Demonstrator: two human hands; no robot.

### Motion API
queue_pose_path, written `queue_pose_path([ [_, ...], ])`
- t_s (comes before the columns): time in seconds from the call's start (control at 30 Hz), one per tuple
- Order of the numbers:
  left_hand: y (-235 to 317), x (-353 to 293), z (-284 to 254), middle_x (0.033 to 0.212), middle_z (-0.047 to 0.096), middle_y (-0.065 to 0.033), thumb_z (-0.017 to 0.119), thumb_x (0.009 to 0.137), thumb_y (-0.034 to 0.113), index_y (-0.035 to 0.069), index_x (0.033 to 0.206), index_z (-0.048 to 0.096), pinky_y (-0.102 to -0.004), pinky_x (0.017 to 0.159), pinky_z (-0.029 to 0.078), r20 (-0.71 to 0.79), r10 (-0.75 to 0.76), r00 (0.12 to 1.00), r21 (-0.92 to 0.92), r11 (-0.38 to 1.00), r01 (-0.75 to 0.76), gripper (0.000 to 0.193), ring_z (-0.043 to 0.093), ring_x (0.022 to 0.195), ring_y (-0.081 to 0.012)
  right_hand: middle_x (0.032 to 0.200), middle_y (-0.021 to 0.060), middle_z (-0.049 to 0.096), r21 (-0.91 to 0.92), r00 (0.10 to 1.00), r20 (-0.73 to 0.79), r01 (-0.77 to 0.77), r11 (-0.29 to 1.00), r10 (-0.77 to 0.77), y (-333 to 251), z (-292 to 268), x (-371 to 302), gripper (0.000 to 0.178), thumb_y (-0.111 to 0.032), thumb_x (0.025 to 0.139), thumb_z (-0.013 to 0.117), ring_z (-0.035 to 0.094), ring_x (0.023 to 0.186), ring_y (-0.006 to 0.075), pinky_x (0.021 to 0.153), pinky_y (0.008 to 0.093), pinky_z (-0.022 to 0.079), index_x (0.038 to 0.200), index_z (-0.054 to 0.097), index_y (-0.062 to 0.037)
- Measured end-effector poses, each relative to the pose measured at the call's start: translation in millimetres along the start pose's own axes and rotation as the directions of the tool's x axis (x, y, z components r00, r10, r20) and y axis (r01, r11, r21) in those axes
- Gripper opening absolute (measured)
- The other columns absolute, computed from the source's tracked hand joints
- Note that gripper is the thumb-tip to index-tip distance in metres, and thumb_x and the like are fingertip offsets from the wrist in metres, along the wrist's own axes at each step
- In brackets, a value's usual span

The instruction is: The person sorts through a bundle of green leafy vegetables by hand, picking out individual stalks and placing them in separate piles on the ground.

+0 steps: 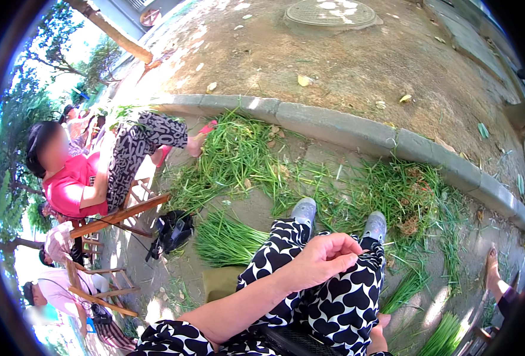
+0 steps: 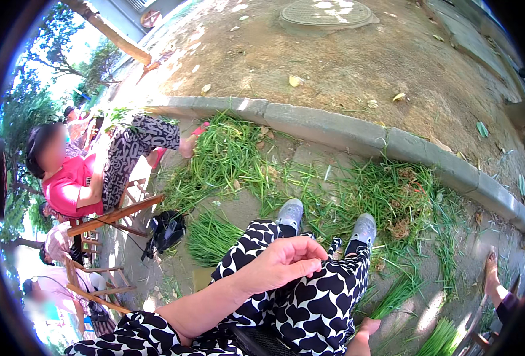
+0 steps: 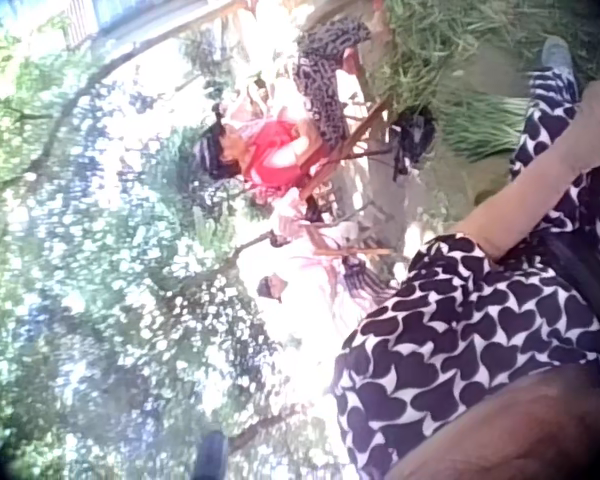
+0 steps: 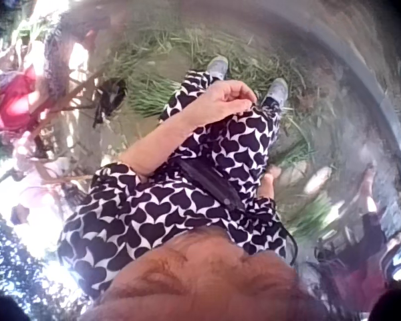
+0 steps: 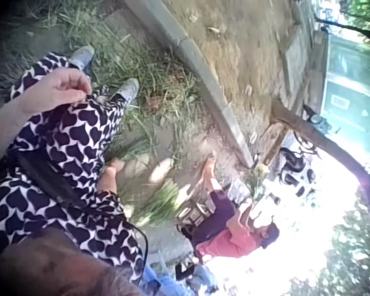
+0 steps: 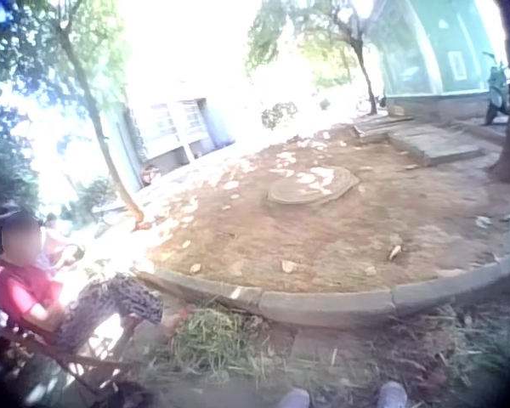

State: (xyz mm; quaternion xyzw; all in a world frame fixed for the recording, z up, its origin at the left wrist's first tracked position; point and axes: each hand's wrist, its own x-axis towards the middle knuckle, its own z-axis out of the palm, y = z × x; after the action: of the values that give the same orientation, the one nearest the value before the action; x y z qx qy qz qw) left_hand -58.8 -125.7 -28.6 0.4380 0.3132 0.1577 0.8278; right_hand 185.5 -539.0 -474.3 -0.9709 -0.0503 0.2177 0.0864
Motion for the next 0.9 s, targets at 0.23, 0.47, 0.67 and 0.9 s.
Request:
queue_pose_path([
  [0.23,1.6,-8.0,-4.8,0.094,0.059,-0.0001,0.055,0.092,0.009,0.0,0.108,0.055,-0.0205,0.079,0.046,-0.046,0.004,0.999,0.026,1.0,-0.003,0.019,0.055,0.086,-0.0052,0.085,0.0257,0.064,0.064,0.992,0.047,-0.121,0.991,0.118,-39.0,-17.0,-16.1,0.028,-0.017,0.067,0.06,0.06,0.082,0.0454,0.074,0.0494,0.047,0.083,0.061,0.0056],
  [0.47,-2.6,-1.7,2.8,0.092,0.059,0.0008,0.056,0.09,0.007,0.0,0.107,0.056,-0.0195,0.077,0.046,-0.009,0.072,0.997,-0.018,0.997,-0.072,0.018,0.055,0.084,-0.0046,0.083,0.0191,0.066,0.347,0.971,0.175,-0.217,0.913,0.164,-19.1,-21.9,5.6,0.029,-0.015,0.065,0.066,0.064,0.074,0.0351,0.066,0.0445,0.049,0.084,0.063,0.0065],
  [0.67,-20.7,0.7,4.0,0.086,0.057,0.003,0.057,0.089,0.007,0.001,0.103,0.056,-0.0169,0.068,0.044,-0.051,0.153,0.987,-0.033,0.987,-0.155,0.015,0.052,0.075,-0.0021,0.091,0.0153,0.064,0.623,0.757,0.653,-0.547,0.559,0.013,-77.3,-81.8,29.9,0.038,-0.032,0.068,0.067,0.062,0.081,0.0289,0.066,0.0404,0.053,0.09,0.062,-0.0019],
  [0.9,-12.8,-3.0,15.8,0.092,0.054,-0.0001,0.059,0.091,0.015,-0.001,0.112,0.051,-0.0186,0.066,0.043,-0.151,0.263,0.953,0.013,0.965,-0.264,0.028,0.05,0.076,-0.004,0.086,0.0046,0.063,0.915,0.857,0.309,-0.386,-0.116,-0.413,-276.8,-237.4,26.9,0.017,-0.023,0.085,0.06,0.06,0.074,0.0227,0.068,0.0389,0.051,0.095,0.061,-0.009],
])
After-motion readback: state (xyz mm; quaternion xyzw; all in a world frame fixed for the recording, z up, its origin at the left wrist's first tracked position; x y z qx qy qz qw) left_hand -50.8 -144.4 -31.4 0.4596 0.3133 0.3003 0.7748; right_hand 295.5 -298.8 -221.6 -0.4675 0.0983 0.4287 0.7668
